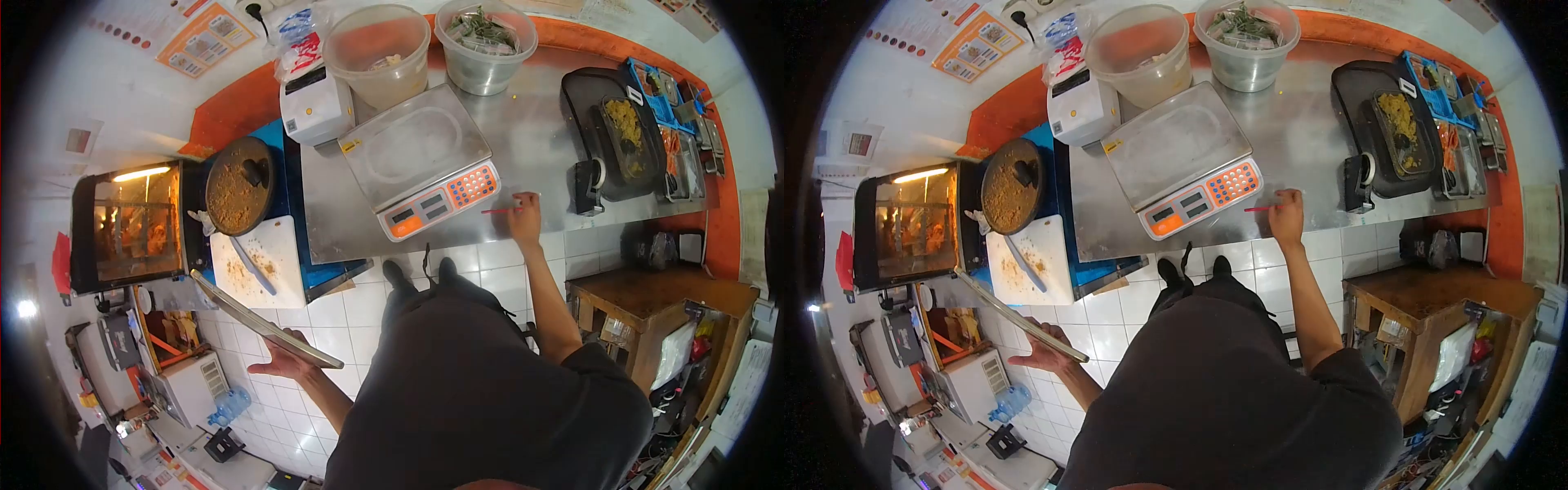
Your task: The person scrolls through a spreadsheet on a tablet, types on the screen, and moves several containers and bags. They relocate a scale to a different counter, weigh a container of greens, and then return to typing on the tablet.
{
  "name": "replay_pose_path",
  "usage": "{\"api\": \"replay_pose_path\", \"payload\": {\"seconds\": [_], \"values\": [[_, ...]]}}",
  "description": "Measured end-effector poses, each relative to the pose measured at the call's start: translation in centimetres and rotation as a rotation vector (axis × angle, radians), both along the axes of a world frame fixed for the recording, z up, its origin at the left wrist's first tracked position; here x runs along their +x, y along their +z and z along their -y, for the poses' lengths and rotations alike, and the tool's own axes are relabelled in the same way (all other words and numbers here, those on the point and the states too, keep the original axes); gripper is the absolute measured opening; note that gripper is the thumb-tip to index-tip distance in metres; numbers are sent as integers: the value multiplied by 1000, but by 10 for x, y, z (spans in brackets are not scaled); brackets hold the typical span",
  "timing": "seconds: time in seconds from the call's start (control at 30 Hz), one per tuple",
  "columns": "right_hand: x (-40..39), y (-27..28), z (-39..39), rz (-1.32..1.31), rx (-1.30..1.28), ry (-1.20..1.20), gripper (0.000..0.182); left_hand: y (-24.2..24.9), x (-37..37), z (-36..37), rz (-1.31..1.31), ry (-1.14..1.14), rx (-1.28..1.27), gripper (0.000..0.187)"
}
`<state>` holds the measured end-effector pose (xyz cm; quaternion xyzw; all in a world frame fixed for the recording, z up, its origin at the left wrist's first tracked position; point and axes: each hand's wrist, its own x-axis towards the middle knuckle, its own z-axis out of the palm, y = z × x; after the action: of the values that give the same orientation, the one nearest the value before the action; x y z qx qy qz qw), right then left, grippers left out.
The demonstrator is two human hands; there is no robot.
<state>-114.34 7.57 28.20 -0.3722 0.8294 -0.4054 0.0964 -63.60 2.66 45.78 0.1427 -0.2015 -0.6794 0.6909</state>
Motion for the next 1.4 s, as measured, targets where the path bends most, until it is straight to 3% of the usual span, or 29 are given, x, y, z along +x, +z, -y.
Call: {"api": "replay_pose_path", "payload": {"seconds": [0.07,0.17,0.43,0.57,0.6,0.63,0.7,0.8,0.87,0.93,1.07,1.23,1.3,1.4], "values": [[5,-11,-9,-94,150,208,23,-5,-2,-6,-28,38,-9,98],[2,-24,-13,-144,288,256,18,-14,7,-19,74,181,78,96],[-58,-27,2,-219,273,67,16,-18,3,-30,-73,213,83,95],[-119,26,104,-402,-110,-112,33,-12,-1,-29,-95,138,15,96],[-139,45,138,-251,-194,-133,44,-8,-1,-28,-95,108,8,97],[-124,118,163,311,-161,-185,52,-5,-1,-27,-93,78,-2,97],[-147,147,215,717,-310,-170,65,-2,2,-27,-84,65,-26,97],[-170,123,269,781,-259,-146,63,4,4,-31,-72,99,-58,98],[-185,81,284,1046,-432,64,50,4,7,-38,-50,177,-47,97],[-172,93,282,1151,-600,160,47,3,12,-47,-11,200,-73,97],[-170,107,245,1023,-533,15,39,-11,24,-75,82,333,18,99],[-147,173,160,886,-516,77,35,-43,52,-96,65,428,123,97],[-133,210,130,663,-440,146,30,-46,58,-90,44,422,137,96],[-113,252,106,681,-443,177,28,-45,63,-67,82,383,127,96]]}}
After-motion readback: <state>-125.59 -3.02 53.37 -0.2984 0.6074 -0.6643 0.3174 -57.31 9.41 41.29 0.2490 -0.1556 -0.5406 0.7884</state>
